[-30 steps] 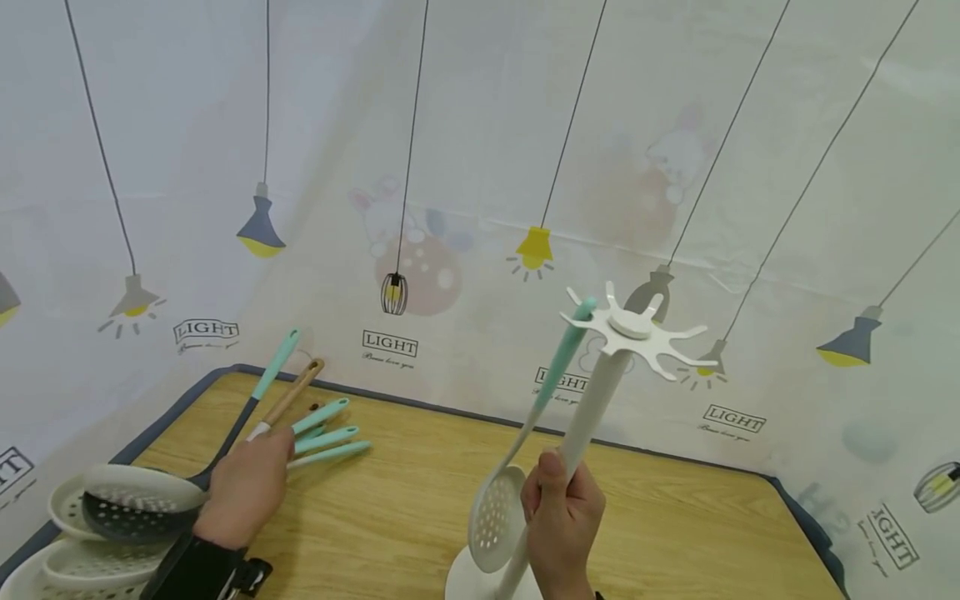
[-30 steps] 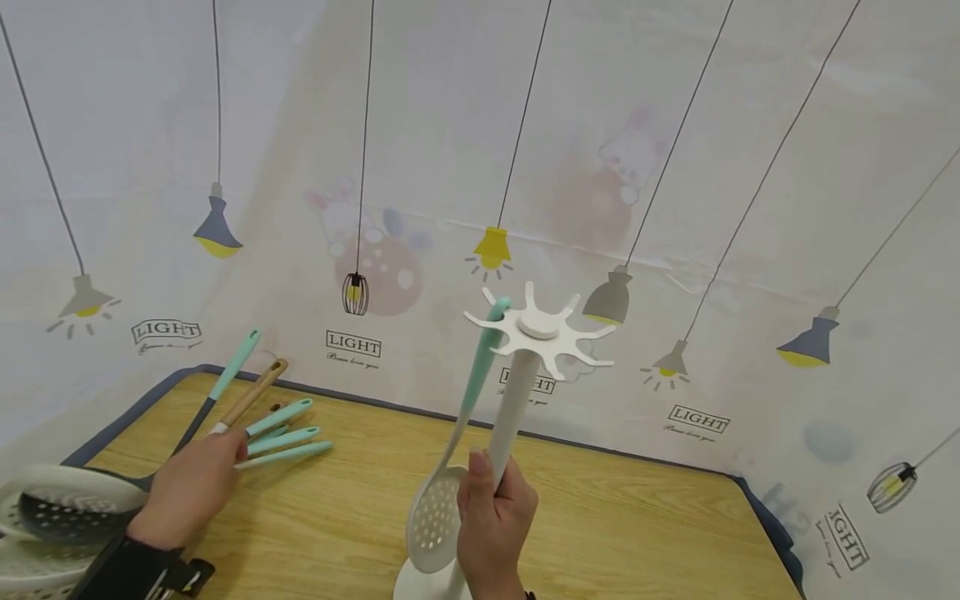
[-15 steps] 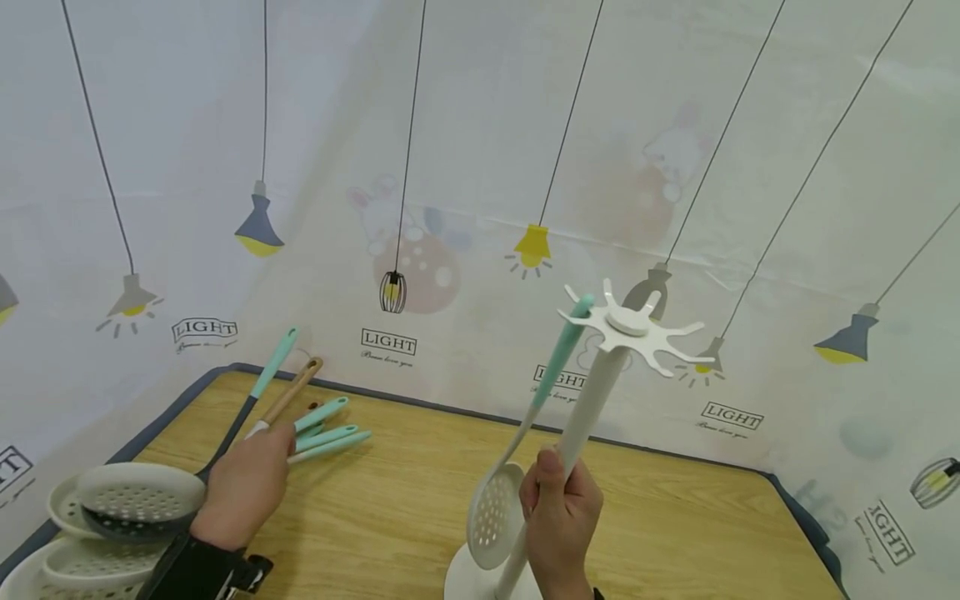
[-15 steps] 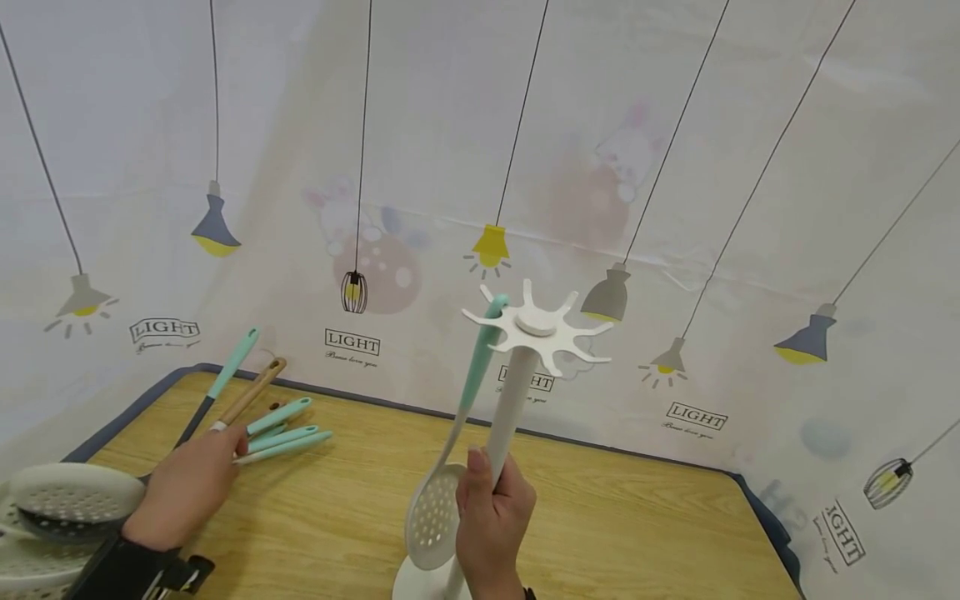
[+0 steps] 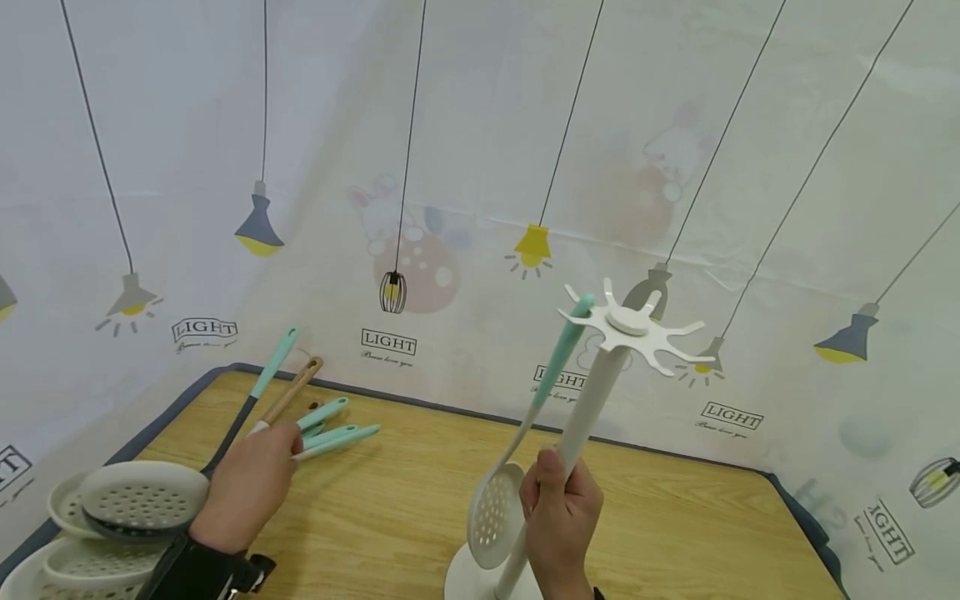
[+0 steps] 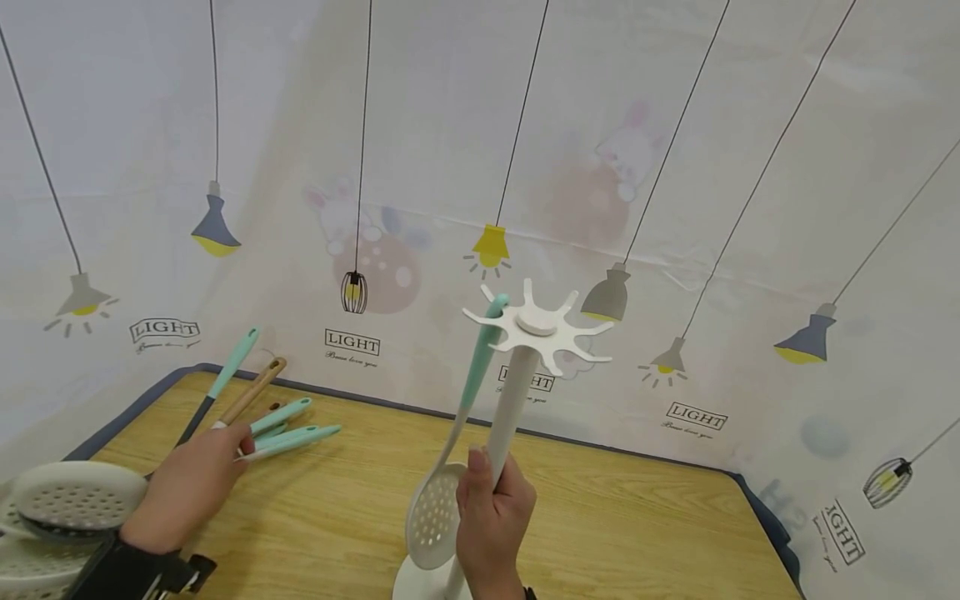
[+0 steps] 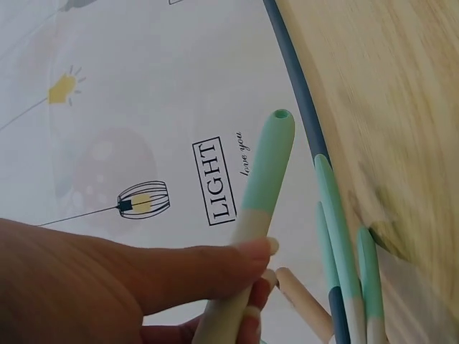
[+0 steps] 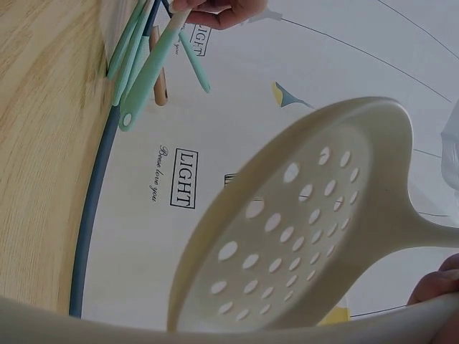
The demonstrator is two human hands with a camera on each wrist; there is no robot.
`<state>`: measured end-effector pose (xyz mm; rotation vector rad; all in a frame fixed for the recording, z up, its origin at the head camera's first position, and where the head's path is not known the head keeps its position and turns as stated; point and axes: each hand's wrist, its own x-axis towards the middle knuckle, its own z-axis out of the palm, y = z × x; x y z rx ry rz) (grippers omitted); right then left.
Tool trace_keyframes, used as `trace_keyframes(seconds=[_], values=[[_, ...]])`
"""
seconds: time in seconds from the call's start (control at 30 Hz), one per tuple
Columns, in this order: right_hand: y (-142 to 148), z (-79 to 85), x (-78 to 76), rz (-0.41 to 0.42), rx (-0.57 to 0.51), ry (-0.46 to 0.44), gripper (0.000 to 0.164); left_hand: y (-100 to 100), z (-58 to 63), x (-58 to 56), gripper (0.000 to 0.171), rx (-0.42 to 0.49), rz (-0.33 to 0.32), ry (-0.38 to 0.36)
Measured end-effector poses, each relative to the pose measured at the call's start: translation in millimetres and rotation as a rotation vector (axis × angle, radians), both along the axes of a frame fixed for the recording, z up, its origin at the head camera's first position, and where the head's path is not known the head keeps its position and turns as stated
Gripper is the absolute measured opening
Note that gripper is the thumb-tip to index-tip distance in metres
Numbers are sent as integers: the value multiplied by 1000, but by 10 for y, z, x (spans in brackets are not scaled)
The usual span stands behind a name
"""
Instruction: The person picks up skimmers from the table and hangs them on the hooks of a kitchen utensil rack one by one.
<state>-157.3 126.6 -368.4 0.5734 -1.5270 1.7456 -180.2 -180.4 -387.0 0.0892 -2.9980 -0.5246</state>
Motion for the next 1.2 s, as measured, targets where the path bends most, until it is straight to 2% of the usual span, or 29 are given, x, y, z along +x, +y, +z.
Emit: trace_keyframes(seconds=[0.17,0.4,0.63,0.77,0.97,1.2], values=[[-1,-3,-5,2,-5,2,38,31,35,7,10,8,-11,6],[0,-19,-23,16,-14,29,39,55,86,35,12,34,-66,41],[-3,-19,-14,8,-12,9,38,86,145,57,13,35,-95,62],[0,-18,-12,-1,-8,-8,38,123,181,76,15,34,-129,100],[5,-31,-18,14,-2,23,36,182,236,86,15,43,-175,135],[17,-53,-22,-15,18,-16,37,227,287,123,10,58,-207,180]])
